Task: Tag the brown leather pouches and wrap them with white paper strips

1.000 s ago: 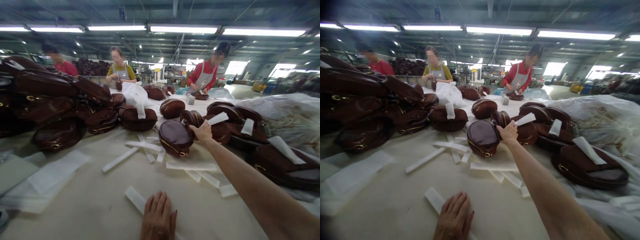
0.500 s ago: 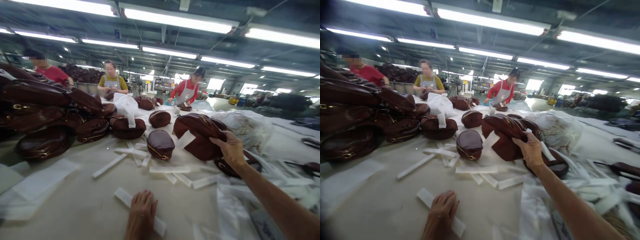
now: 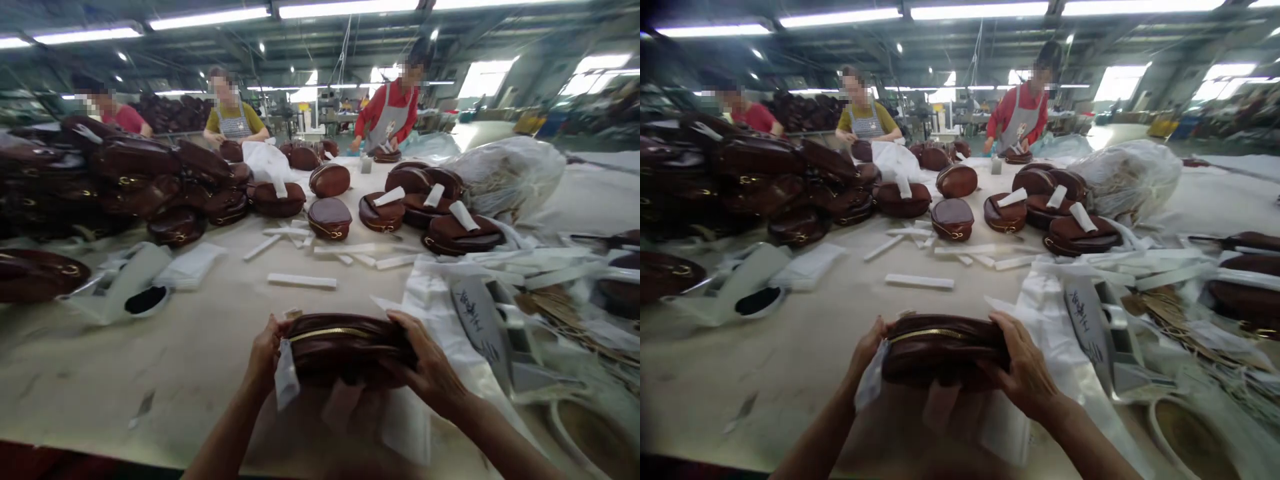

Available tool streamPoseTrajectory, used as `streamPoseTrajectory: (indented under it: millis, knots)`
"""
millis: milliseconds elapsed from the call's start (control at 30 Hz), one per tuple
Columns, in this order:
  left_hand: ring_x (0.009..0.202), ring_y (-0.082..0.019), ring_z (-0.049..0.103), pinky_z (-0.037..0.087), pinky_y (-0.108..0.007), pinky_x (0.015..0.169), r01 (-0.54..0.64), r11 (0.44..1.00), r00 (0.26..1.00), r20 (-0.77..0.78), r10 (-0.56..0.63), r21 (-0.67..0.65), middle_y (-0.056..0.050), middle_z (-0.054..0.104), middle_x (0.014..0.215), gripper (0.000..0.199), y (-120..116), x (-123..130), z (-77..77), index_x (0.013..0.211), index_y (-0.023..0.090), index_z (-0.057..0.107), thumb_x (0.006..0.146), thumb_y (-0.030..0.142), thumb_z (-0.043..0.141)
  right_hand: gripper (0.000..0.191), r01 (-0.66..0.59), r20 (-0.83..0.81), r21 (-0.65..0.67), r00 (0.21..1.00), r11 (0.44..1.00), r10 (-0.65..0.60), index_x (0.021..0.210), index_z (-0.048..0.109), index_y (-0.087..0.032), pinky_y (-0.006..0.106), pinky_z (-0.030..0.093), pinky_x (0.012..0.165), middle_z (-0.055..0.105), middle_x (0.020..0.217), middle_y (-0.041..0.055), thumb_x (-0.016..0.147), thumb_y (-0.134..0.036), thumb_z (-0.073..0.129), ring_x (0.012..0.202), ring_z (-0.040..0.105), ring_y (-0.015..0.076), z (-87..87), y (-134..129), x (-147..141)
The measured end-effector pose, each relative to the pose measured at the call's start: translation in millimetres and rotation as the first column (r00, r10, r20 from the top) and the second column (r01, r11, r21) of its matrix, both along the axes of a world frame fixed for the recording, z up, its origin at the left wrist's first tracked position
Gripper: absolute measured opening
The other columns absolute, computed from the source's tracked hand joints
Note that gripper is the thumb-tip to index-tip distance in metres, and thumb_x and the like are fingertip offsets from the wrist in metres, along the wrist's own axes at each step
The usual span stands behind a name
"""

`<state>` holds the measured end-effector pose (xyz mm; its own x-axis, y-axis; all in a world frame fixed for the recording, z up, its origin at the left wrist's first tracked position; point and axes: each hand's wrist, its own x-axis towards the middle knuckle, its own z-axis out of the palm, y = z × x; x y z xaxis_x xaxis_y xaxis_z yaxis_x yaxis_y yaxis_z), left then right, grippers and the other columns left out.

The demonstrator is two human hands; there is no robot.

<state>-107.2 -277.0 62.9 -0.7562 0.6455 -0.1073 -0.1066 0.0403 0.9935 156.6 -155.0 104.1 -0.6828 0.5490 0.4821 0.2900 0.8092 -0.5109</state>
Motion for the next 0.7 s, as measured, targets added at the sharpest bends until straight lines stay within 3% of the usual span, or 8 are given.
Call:
streamPoseTrajectory:
  millis: [100, 167, 200, 267, 333, 367, 533, 700]
  knots:
    - [0.090, -0.025, 0.062, 0.052, -0.040, 0.079, -0.340, 0.940, 0.934, -0.100, 0.342, 0.036, -0.012, 0.066, 0.091, 0.051, -28.8, 2.2, 18.4, 0.089, 0.012, 0.062, 0.085, 0.056, 0.037, 0.056, -0.033, 0.004, 0.258, 0.999, 0.965, 0.033, 0.139, 0.033, -0.021, 0.047, 0.040, 0.099, 0.045, 0.133, 0.0153, 0.087, -0.026, 0.053, 0.123, 0.042, 0.0294, 11.4, -5.6, -7.7]
    - [0.103, -0.023, 0.057, 0.048, -0.039, 0.089, -0.386, 0.905, 0.803, -0.419, 0.424, 0.177, -0.010, 0.061, 0.110, 0.040, -39.5, 13.2, 42.2, 0.104, 0.015, 0.058, 0.090, 0.046, 0.037, 0.051, -0.085, 0.026, 0.370, 0.996, 0.925, 0.081, 0.137, 0.037, -0.022, 0.047, 0.041, 0.096, 0.051, 0.123, 0.0133, 0.088, -0.022, 0.051, 0.116, 0.046, 0.0280, 20.4, -10.0, -14.5]
    - [0.106, -0.023, 0.055, 0.046, -0.039, 0.092, -0.270, 0.940, 0.670, -0.660, 0.339, 0.209, -0.010, 0.059, 0.116, 0.034, -41.8, 21.9, 54.8, 0.109, 0.017, 0.058, 0.091, 0.040, 0.041, 0.049, -0.092, 0.028, 0.404, 0.996, 0.910, 0.088, 0.136, 0.039, -0.022, 0.046, 0.042, 0.094, 0.054, 0.117, 0.0123, 0.089, -0.022, 0.051, 0.111, 0.049, 0.0269, 23.1, -12.5, -18.2]
    - [0.111, -0.024, 0.052, 0.044, -0.039, 0.096, 0.068, 0.995, 0.249, -0.967, 0.048, 0.067, -0.010, 0.058, 0.119, 0.028, -39.7, 42.6, 74.7, 0.115, 0.020, 0.056, 0.090, 0.029, 0.048, 0.045, -0.064, 0.003, 0.453, 0.998, 0.889, 0.070, 0.133, 0.043, -0.022, 0.044, 0.043, 0.089, 0.057, 0.109, 0.0110, 0.089, -0.023, 0.052, 0.103, 0.052, 0.0253, 23.5, -16.9, -25.1]
    - [0.111, -0.024, 0.051, 0.043, -0.039, 0.097, 0.241, 0.963, -0.084, -0.991, -0.100, -0.118, -0.012, 0.058, 0.117, 0.032, -29.5, 61.7, 82.2, 0.121, 0.017, 0.053, 0.090, 0.020, 0.046, 0.042, -0.022, -0.025, 0.476, 0.999, 0.879, 0.039, 0.131, 0.045, -0.021, 0.043, 0.043, 0.086, 0.058, 0.105, 0.0109, 0.090, -0.024, 0.052, 0.099, 0.053, 0.0248, 18.8, -19.8, -29.8]
    - [0.109, -0.024, 0.052, 0.043, -0.039, 0.095, 0.265, 0.949, -0.159, -0.979, -0.130, -0.169, -0.012, 0.059, 0.115, 0.033, -22.6, 68.9, 81.3, 0.122, 0.015, 0.052, 0.090, 0.018, 0.044, 0.039, -0.015, -0.027, 0.475, 0.999, 0.880, 0.032, 0.129, 0.047, -0.019, 0.042, 0.042, 0.085, 0.059, 0.104, 0.0109, 0.090, -0.024, 0.052, 0.098, 0.053, 0.0244, 15.8, -20.7, -31.4]
    - [0.083, -0.024, 0.057, 0.049, -0.037, 0.073, 0.170, 0.891, -0.090, -0.907, -0.411, -0.421, -0.008, 0.062, 0.090, 0.018, 5.1, 77.6, 71.1, 0.102, 0.014, 0.058, 0.087, 0.018, 0.051, 0.016, -0.034, 0.087, 0.365, 0.996, 0.930, 0.002, 0.099, 0.060, -0.018, 0.036, 0.042, 0.074, 0.062, 0.086, 0.0075, 0.089, -0.028, 0.052, 0.080, 0.055, 0.0213, 11.7, -20.0, -35.1]
    - [0.081, -0.022, 0.058, 0.048, -0.035, 0.071, 0.105, 0.759, -0.055, -0.766, -0.641, -0.643, -0.004, 0.062, 0.083, 0.006, 14.4, 71.6, 97.8, 0.084, 0.018, 0.059, 0.082, 0.021, 0.063, 0.013, -0.090, 0.129, 0.232, 0.990, 0.969, 0.061, 0.096, 0.059, -0.021, 0.034, 0.045, 0.072, 0.064, 0.087, 0.0067, 0.085, -0.022, 0.054, 0.081, 0.058, 0.0215, 24.9, -9.5, -34.3]
